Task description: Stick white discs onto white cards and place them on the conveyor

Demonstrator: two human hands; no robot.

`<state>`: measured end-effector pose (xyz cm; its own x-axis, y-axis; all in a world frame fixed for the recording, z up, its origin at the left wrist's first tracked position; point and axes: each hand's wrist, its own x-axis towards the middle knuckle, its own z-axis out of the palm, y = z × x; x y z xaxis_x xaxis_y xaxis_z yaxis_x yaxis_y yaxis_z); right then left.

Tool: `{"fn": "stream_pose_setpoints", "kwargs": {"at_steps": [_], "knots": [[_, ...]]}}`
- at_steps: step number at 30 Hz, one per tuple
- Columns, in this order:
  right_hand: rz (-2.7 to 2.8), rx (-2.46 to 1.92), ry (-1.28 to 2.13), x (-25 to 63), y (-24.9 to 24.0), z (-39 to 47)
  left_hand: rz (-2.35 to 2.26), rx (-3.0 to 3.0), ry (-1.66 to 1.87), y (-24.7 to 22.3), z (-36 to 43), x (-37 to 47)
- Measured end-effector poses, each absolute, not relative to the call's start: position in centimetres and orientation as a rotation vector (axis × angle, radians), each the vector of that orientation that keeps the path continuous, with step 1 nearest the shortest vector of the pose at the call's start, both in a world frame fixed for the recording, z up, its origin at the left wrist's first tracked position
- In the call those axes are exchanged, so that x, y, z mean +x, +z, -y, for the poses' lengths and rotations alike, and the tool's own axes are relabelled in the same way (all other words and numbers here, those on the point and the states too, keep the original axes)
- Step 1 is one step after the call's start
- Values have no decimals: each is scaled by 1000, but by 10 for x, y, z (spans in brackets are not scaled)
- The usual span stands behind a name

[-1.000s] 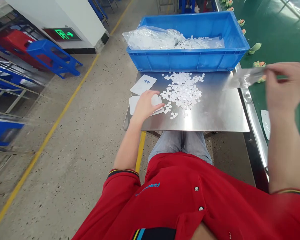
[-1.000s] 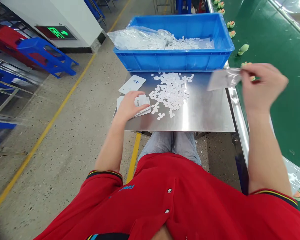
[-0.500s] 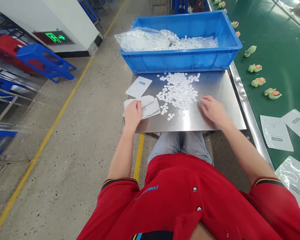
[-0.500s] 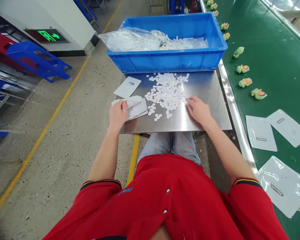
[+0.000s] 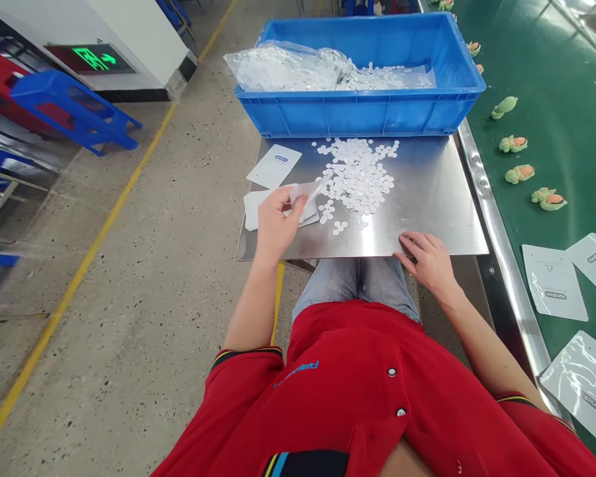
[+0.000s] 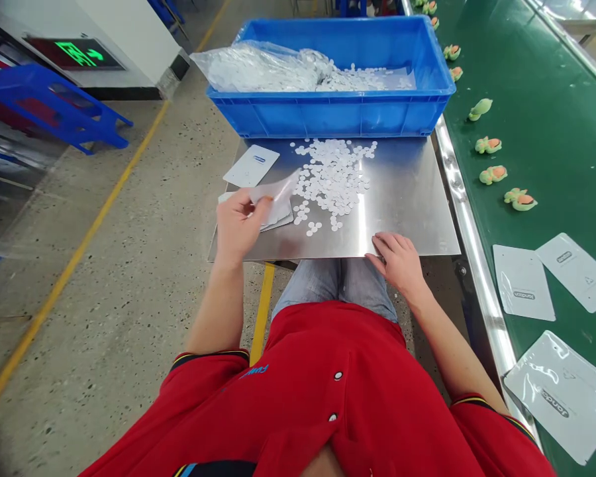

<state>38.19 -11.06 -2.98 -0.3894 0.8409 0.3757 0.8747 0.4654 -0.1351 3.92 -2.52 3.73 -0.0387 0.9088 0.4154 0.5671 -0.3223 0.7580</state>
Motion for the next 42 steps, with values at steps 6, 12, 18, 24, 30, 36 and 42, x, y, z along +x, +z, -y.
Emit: {"fn": "stream_pose_setpoints", "kwargs": {"at_steps": [6, 12, 18, 24, 30, 36, 42], "knots": [[2223, -1150, -142, 375, -33, 119, -1355, 1796, 1426, 46, 43, 77], [1694, -1141, -28, 338, 25, 101, -1294, 1995, 1358, 40, 53, 98], [1857, -1251, 26, 326, 43, 82, -1302, 2093, 1232, 40, 60, 105], [2028, -1422, 111, 328, 58, 80, -1249, 2073, 1155, 45, 57, 115], [1809, -1592, -280, 408, 93, 40, -1379, 2272, 995, 50, 24, 72], [1542, -2075, -435, 564, 55, 35, -1914, 2046, 610, 11, 6, -8], [1653, -2086, -215, 522, 26, 31, -1901, 1923, 717, -8, -1, -16]]}}
